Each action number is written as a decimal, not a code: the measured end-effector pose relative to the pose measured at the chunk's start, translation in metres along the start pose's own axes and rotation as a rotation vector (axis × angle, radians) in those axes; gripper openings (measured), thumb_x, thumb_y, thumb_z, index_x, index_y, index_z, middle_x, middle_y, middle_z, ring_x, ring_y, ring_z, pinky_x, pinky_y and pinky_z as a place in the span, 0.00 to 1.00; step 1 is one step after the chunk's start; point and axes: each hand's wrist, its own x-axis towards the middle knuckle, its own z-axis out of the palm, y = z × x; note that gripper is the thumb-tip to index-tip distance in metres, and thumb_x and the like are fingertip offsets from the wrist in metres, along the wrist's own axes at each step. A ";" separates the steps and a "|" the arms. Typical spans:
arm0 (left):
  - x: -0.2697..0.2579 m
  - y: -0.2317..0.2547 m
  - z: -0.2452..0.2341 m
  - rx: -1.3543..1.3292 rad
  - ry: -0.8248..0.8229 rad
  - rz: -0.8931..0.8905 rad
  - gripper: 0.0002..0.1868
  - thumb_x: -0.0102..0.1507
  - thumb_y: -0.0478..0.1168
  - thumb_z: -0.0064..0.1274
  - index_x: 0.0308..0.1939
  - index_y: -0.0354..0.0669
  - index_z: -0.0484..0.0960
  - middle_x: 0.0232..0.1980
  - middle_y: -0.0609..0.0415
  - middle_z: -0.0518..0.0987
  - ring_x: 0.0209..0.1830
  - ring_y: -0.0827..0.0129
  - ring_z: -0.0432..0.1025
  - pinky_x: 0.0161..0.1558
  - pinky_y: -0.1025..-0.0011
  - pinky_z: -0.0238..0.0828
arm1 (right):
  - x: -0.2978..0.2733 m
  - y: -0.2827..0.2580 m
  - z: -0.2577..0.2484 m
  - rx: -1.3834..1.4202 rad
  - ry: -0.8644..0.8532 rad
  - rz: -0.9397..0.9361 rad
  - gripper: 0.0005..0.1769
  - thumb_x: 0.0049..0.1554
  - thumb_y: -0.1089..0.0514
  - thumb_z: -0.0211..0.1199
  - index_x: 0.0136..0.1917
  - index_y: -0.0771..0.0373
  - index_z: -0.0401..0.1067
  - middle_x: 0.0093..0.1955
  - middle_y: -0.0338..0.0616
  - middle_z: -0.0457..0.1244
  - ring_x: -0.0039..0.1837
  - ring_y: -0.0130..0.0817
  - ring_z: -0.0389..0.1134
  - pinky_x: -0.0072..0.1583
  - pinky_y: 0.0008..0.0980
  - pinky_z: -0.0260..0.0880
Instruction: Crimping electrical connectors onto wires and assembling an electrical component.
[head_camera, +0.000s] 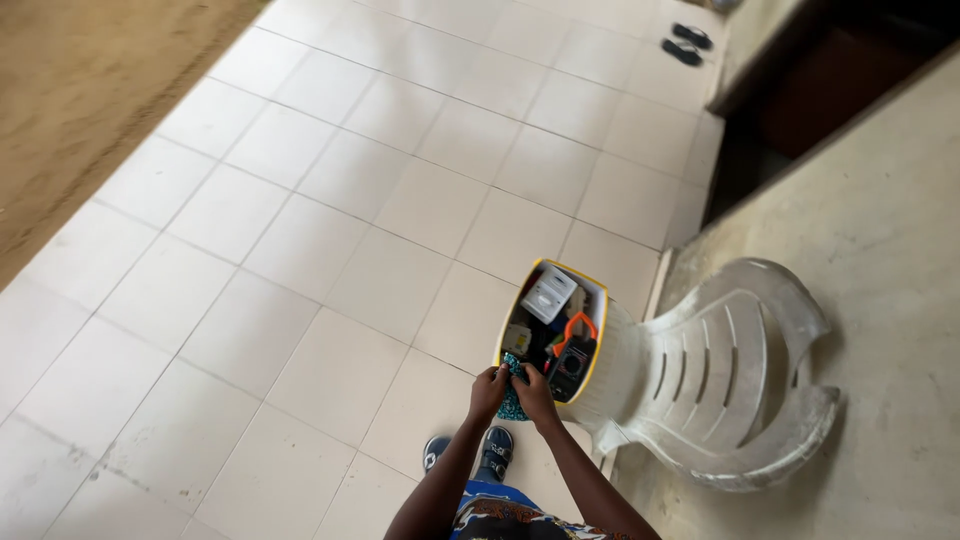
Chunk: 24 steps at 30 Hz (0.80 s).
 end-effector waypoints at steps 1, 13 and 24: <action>-0.004 -0.004 -0.009 -0.014 0.024 0.005 0.24 0.70 0.53 0.47 0.53 0.36 0.85 0.42 0.41 0.86 0.40 0.58 0.81 0.44 0.64 0.76 | -0.004 -0.007 0.006 -0.009 -0.020 -0.018 0.18 0.60 0.53 0.59 0.61 0.62 0.72 0.53 0.50 0.71 0.55 0.37 0.73 0.55 0.36 0.70; -0.095 -0.056 -0.171 -0.276 0.330 0.057 0.25 0.70 0.53 0.45 0.46 0.31 0.84 0.35 0.45 0.83 0.34 0.65 0.76 0.37 0.65 0.72 | -0.073 -0.076 0.147 -0.267 -0.352 -0.285 0.17 0.59 0.51 0.62 0.57 0.64 0.73 0.47 0.46 0.70 0.51 0.33 0.72 0.53 0.33 0.69; -0.230 -0.169 -0.357 -0.308 0.838 0.020 0.25 0.71 0.54 0.41 0.46 0.35 0.83 0.37 0.39 0.84 0.37 0.51 0.80 0.41 0.60 0.73 | -0.216 -0.113 0.367 -0.391 -0.799 -0.457 0.15 0.63 0.50 0.57 0.55 0.62 0.74 0.44 0.45 0.69 0.47 0.33 0.71 0.49 0.35 0.70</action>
